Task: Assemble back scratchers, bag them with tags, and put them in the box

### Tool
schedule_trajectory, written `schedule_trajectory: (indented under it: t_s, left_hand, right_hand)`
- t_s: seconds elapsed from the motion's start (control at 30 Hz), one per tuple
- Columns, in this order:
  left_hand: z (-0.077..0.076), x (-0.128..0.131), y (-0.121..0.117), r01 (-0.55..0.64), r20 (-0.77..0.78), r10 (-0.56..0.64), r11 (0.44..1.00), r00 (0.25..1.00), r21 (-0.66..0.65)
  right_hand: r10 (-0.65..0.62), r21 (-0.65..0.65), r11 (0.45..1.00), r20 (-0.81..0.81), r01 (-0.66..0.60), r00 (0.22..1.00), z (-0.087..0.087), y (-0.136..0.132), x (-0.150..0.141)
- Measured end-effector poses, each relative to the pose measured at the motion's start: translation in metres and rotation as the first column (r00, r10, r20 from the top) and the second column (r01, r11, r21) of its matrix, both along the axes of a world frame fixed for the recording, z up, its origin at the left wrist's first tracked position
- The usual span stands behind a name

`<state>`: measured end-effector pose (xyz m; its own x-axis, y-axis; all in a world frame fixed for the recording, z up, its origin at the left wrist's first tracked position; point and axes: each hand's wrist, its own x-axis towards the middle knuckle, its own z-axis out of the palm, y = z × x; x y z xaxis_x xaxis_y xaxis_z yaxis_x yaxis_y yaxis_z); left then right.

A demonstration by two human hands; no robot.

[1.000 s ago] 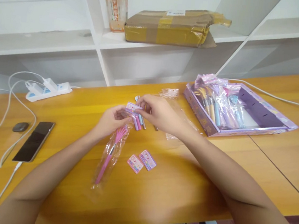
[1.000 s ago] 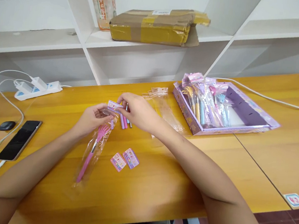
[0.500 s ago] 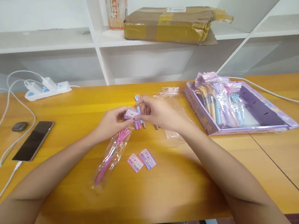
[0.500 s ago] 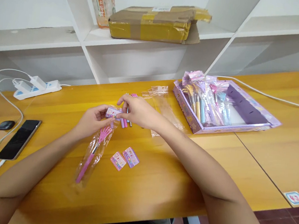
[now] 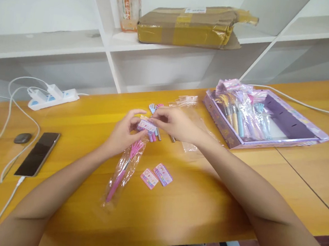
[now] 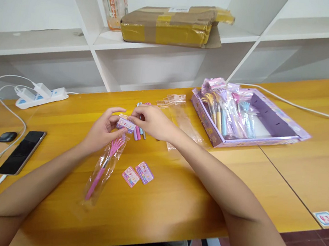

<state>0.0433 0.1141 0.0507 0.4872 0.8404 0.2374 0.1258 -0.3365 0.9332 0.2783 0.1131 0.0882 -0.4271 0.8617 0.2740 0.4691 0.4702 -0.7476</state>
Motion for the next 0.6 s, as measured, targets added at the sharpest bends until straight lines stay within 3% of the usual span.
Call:
schedule_trajectory:
  t_s: [0.2, 0.6]
  left_hand:
    - [0.0076, 0.0011, -0.003, -0.019, -0.037, 0.024, 0.992, 0.999, 0.122]
    - [0.0067, -0.0028, 0.001, -0.028, -0.173, 0.061, 0.981, 0.983, 0.191]
  right_hand:
    - [-0.055, 0.061, 0.997, -0.019, 0.056, 0.998, 0.0002, 0.0034, 0.0019]
    - [-0.118, 0.193, 0.973, -0.04, 0.124, 0.992, -0.0063, 0.0073, 0.002]
